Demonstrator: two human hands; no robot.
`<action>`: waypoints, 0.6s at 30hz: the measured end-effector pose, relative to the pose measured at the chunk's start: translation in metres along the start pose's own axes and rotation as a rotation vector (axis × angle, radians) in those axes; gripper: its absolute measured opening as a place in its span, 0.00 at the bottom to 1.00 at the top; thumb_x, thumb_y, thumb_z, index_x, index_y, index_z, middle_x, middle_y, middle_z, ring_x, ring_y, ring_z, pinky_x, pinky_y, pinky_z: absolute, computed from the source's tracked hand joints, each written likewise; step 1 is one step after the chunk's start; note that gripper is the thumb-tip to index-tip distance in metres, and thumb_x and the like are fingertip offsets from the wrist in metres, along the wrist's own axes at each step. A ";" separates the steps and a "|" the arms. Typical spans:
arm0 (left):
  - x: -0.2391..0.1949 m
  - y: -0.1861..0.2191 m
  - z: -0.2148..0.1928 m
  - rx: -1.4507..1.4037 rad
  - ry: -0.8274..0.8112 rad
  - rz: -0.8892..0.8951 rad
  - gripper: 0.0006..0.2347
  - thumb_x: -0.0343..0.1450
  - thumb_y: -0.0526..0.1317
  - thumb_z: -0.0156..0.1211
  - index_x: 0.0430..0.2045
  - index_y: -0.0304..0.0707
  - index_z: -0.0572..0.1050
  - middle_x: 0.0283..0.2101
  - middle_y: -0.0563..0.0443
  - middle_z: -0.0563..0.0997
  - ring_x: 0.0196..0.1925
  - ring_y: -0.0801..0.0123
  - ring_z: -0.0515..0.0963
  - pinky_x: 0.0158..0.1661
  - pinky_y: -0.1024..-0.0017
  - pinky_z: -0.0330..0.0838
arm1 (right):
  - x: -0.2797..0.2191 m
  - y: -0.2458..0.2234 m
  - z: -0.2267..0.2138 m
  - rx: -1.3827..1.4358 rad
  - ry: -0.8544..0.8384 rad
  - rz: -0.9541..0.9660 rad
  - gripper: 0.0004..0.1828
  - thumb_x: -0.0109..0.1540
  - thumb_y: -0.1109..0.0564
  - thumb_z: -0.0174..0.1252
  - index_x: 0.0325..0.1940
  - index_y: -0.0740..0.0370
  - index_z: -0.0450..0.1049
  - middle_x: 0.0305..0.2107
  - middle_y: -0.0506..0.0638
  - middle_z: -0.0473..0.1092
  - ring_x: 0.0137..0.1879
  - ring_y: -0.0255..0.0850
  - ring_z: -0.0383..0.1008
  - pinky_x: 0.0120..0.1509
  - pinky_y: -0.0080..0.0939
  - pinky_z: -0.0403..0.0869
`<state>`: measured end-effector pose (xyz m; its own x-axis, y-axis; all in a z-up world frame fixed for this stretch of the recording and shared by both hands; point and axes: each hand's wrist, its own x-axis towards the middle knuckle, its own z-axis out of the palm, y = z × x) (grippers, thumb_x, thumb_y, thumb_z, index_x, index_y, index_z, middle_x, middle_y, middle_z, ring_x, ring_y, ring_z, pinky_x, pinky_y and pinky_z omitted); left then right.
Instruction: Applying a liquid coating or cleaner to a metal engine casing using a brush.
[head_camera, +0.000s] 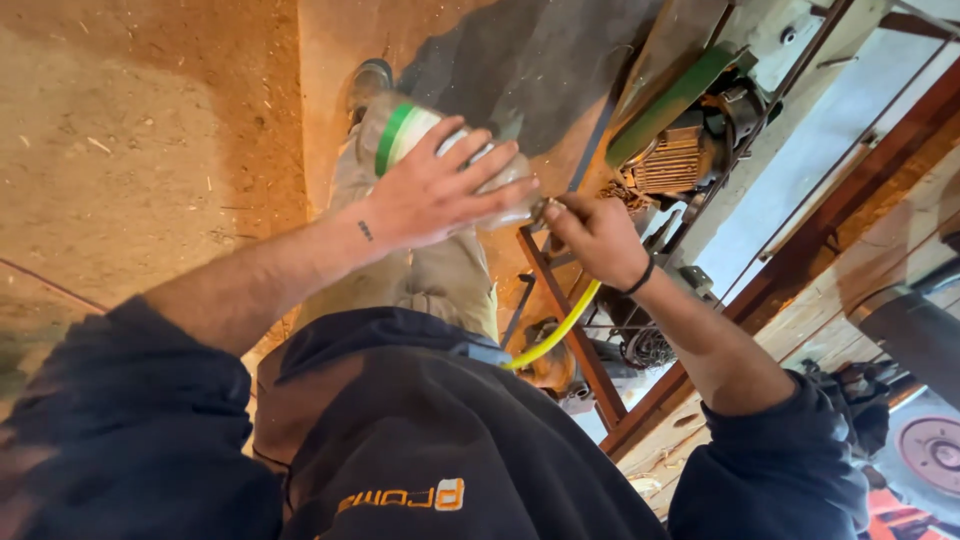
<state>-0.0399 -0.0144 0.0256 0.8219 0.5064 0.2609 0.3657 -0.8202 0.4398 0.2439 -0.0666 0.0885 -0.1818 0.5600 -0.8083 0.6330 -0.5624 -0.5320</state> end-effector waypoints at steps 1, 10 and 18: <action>0.003 0.000 -0.008 -0.003 0.001 0.010 0.41 0.65 0.54 0.77 0.73 0.58 0.59 0.66 0.47 0.70 0.63 0.56 0.70 0.63 0.51 0.65 | -0.003 -0.004 0.003 0.004 0.009 0.004 0.18 0.71 0.47 0.54 0.50 0.64 0.79 0.26 0.53 0.77 0.32 0.39 0.79 0.38 0.38 0.76; -0.043 -0.078 -0.012 -0.921 -0.270 -0.831 0.32 0.74 0.59 0.61 0.70 0.45 0.63 0.69 0.45 0.71 0.70 0.53 0.71 0.67 0.53 0.64 | -0.033 -0.028 0.003 -0.902 0.331 -0.785 0.23 0.64 0.43 0.65 0.47 0.66 0.74 0.23 0.50 0.68 0.30 0.44 0.73 0.33 0.42 0.71; -0.066 -0.054 0.008 -1.422 -0.059 -0.773 0.36 0.67 0.40 0.71 0.71 0.40 0.56 0.68 0.42 0.65 0.71 0.57 0.65 0.66 0.56 0.65 | -0.027 -0.003 -0.006 -0.698 0.457 -0.713 0.19 0.61 0.42 0.67 0.41 0.60 0.75 0.21 0.47 0.66 0.26 0.43 0.71 0.29 0.42 0.69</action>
<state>-0.1105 -0.0054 -0.0226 0.6700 0.6215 -0.4061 0.0275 0.5259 0.8501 0.2513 -0.0761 0.1134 -0.4702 0.8735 -0.1258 0.8063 0.3673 -0.4637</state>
